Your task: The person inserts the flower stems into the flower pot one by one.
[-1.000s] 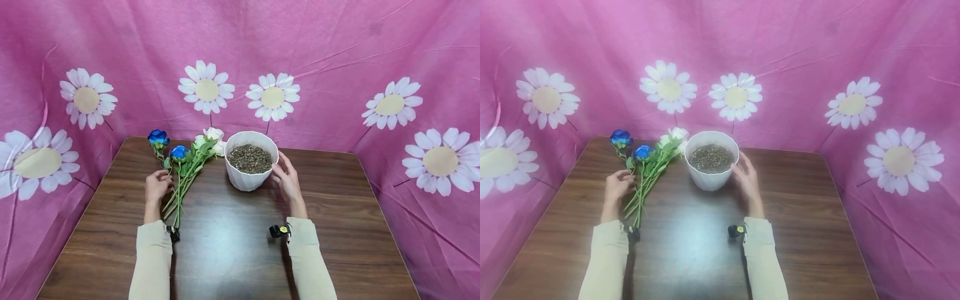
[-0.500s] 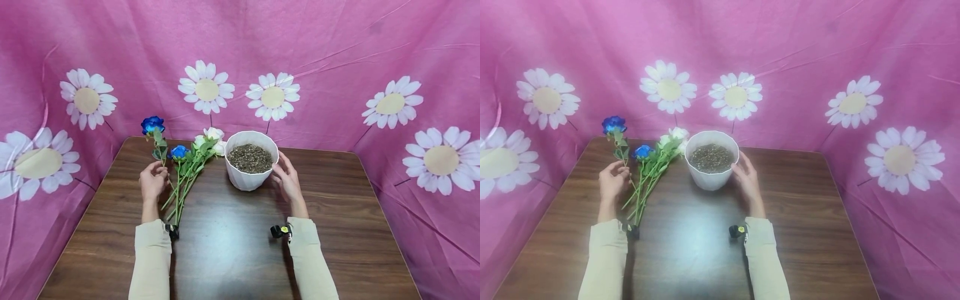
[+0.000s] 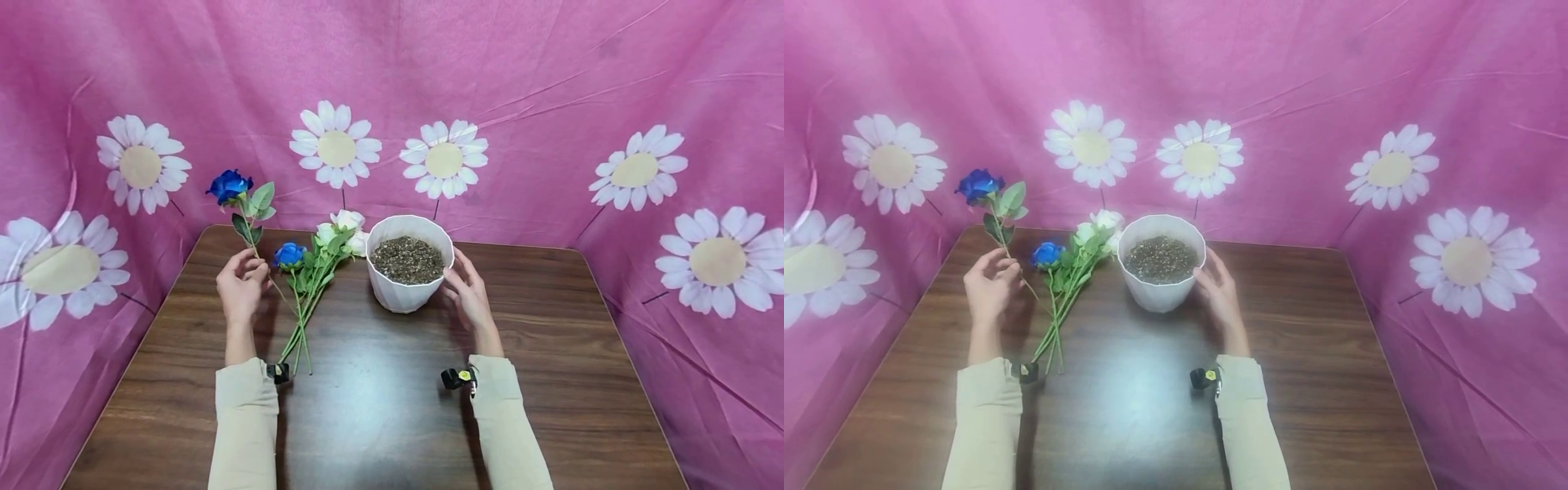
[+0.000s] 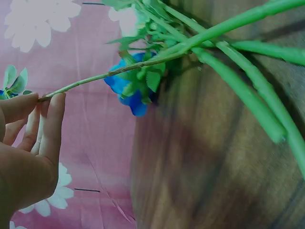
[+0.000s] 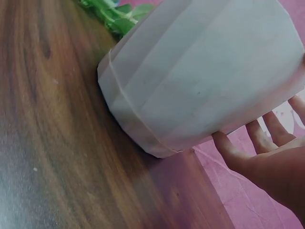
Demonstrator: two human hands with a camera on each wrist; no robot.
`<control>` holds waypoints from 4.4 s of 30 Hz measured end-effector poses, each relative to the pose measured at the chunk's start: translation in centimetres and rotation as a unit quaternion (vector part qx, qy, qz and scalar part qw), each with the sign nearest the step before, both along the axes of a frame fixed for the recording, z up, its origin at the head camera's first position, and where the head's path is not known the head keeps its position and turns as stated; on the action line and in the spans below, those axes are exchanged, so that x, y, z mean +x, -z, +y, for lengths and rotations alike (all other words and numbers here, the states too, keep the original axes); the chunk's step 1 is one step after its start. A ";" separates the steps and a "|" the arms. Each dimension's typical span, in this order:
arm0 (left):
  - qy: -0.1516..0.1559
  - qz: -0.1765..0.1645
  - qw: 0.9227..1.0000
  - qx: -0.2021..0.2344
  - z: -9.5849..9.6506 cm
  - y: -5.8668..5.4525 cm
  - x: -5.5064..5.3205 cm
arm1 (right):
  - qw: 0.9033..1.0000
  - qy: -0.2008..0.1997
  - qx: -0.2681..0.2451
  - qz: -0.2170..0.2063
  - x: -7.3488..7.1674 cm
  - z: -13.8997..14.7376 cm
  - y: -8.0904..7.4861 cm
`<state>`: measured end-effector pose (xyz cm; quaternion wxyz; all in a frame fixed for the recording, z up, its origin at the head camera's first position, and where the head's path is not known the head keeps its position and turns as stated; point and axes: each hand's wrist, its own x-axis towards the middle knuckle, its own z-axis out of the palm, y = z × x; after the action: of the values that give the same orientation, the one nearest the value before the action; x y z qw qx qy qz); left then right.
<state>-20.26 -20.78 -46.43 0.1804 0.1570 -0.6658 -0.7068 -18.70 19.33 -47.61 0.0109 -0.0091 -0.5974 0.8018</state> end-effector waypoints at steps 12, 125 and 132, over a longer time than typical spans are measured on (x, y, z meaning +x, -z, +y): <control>0.003 0.076 0.982 0.172 3.5 -1.2 -0.1 | 1.000 -0.002 -0.007 -0.009 -0.4 0.2 0.0; 0.103 0.159 0.982 -0.003 19.6 -6.1 -7.7 | 0.998 -0.003 -0.061 -0.029 -0.5 0.4 -0.1; 0.124 0.145 0.979 -0.071 20.0 -6.0 -7.6 | 0.998 -0.001 -0.047 -0.030 -0.5 0.4 0.1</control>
<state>-27.90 -0.79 -40.46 0.1967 -0.0436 -0.6952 -0.6900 -19.25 19.75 -47.75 -0.0084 -0.0331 -0.5590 0.8285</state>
